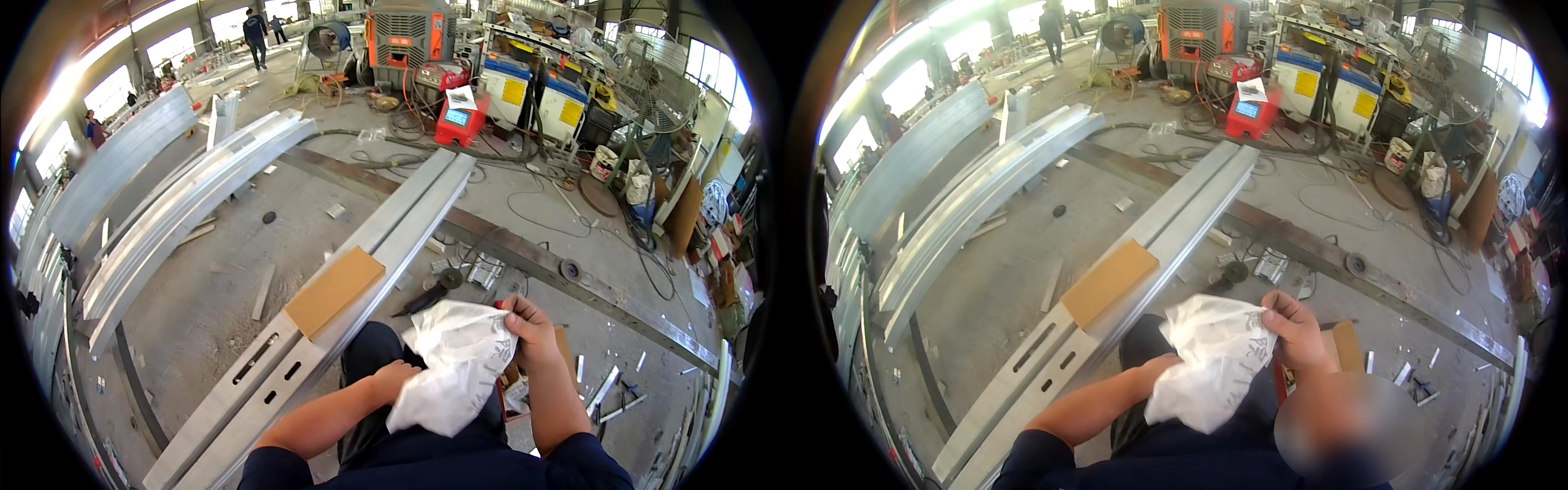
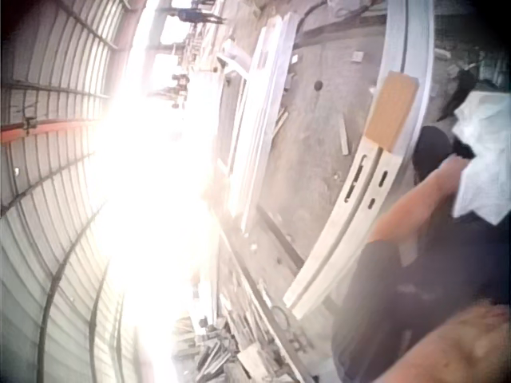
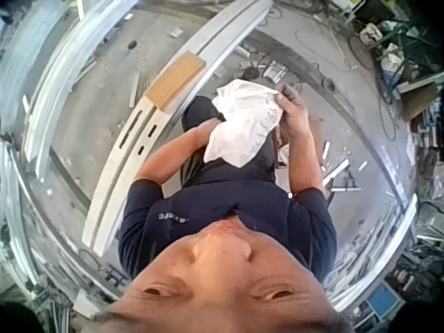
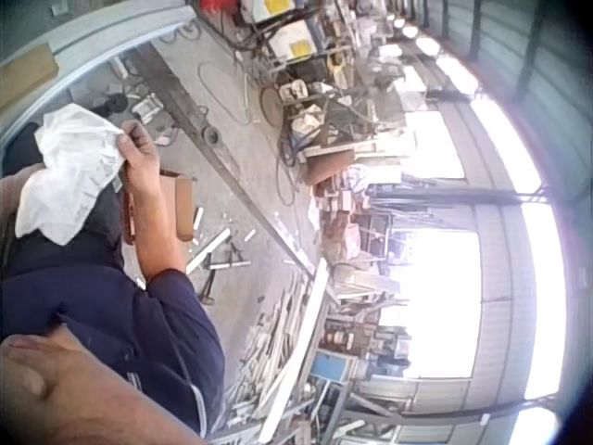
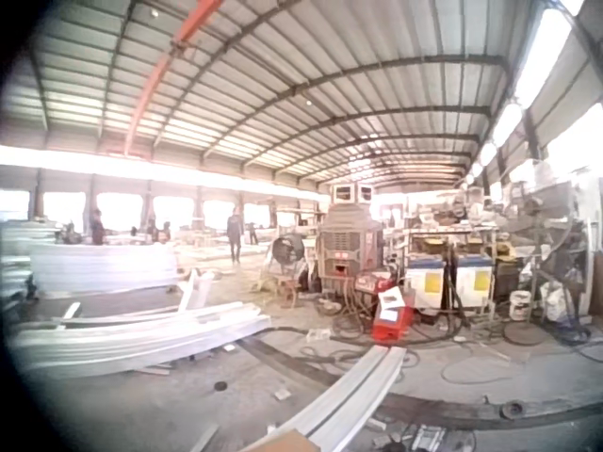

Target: The person sits on the floor and packs small items into a cardboard box, then places the box into a larger red box. They write on the red box with a marker and move it to a pile. Finally, they pick up and move a long metal beam.

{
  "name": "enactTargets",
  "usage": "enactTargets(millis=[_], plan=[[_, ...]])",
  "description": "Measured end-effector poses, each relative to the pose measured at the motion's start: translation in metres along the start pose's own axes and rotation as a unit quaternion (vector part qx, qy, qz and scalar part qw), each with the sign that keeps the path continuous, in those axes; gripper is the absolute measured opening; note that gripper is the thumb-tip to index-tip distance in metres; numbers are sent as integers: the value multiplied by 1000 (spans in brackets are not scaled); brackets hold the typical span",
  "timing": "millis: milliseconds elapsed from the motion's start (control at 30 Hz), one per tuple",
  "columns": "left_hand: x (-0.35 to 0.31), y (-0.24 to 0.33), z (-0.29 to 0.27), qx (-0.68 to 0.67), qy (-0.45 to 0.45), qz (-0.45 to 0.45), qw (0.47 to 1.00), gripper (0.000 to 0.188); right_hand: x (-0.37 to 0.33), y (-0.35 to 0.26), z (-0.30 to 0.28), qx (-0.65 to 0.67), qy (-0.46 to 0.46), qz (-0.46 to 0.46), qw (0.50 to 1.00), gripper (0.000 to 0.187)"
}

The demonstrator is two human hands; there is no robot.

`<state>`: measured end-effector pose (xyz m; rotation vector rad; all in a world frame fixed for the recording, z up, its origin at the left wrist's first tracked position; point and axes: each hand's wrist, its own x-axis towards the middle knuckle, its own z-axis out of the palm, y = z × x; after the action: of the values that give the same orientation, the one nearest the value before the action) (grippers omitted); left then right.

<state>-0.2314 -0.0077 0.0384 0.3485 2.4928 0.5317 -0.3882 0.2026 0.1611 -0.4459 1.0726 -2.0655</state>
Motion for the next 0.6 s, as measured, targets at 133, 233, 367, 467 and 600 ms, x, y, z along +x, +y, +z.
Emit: enactTargets(millis=[133, 233, 367, 467, 600], plan=[[-15, -15, 16, -286, 210, 122, 927, 52, 19, 33, -8, -27, -56, 54, 997, 19], [-16, -12, 23, -601, 199, 187, 751, 46, 31, 51, -7, -63, -44, 135, 988, 31], [-16, -15, 36, -836, 136, 201, 492, 39, 40, 82, -38, -86, -9, 152, 985, 26], [-6, -36, 63, -790, 126, 193, 569, 41, 36, 88, -47, -54, 33, 144, 988, 24], [-18, -42, 51, -694, 185, 160, 677, 43, 25, 82, -56, -71, 39, 137, 987, 24]])
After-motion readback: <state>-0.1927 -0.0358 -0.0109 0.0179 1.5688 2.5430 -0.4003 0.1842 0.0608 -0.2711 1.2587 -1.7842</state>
